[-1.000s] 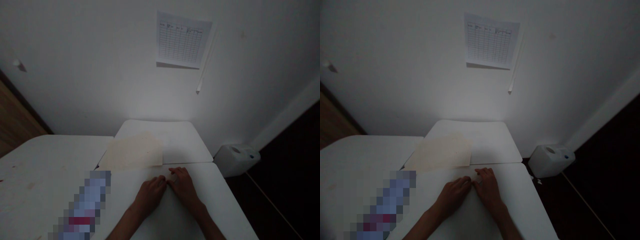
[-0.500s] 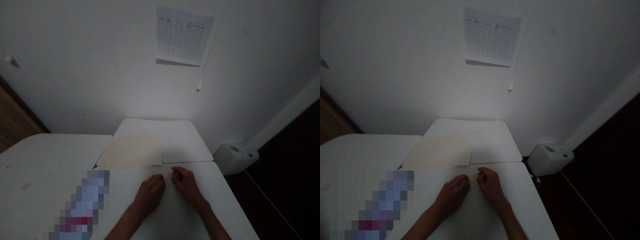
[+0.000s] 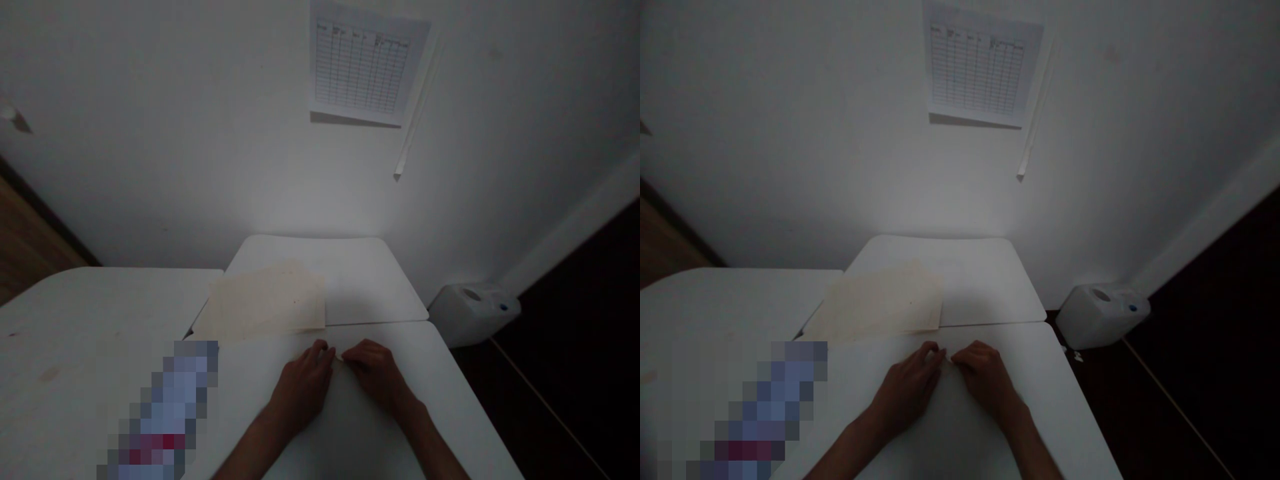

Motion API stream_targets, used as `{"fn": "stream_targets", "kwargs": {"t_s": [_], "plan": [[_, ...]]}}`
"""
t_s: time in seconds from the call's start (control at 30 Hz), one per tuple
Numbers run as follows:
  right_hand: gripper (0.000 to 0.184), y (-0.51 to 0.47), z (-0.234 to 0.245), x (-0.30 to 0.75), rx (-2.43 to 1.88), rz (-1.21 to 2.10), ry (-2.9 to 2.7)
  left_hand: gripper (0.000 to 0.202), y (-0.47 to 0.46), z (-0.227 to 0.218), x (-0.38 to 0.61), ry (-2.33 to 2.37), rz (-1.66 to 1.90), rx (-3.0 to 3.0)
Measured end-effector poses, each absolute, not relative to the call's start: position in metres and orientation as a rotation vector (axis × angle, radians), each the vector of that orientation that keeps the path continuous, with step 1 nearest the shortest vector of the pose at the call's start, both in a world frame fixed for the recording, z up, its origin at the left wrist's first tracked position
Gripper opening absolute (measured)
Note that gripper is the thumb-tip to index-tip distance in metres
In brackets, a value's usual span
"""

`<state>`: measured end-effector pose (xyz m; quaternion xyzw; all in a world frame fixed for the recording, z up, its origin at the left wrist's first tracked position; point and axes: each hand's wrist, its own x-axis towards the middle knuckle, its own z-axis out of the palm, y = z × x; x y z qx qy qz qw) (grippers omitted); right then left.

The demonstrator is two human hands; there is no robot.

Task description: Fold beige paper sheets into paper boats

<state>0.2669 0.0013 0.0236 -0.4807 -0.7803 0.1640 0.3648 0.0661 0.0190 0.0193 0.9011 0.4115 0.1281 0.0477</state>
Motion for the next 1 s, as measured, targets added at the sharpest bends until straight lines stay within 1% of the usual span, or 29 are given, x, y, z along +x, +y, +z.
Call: {"fn": "stream_targets", "kwargs": {"t_s": [0.2,0.47,0.63,0.73,0.83,0.9,1.0], "plan": [[0.028,0.0007,0.0242,0.2705,-1.206,0.432,-2.051,0.032,0.0206,0.0172,0.0657,1.218,0.397,2.769],[0.034,0.0005,0.0255,0.2721,-1.235,0.43,-2.069,0.042,0.0203,0.0135,0.0649,1.122,0.381,2.854],[0.033,-0.0003,0.0273,0.273,-1.235,0.456,-2.059,0.042,0.0203,0.0155,0.0656,1.03,0.374,2.882],[0.035,-0.0008,0.0272,0.2737,-1.23,0.492,-2.062,0.048,0.0201,0.0165,0.0655,1.04,0.342,2.892],[0.033,-0.0002,0.0266,0.2732,-1.255,0.497,-1.985,0.053,0.0197,0.017,0.065,1.035,0.299,2.908],[0.031,0.0003,0.027,0.2718,-1.269,0.466,-1.947,0.051,0.0195,0.0177,0.065,1.039,0.291,2.907],[0.033,-0.0003,0.0299,0.2687,-1.301,0.396,-2.019,0.049,0.0192,0.0201,0.0657,1.036,0.288,2.901]]}}
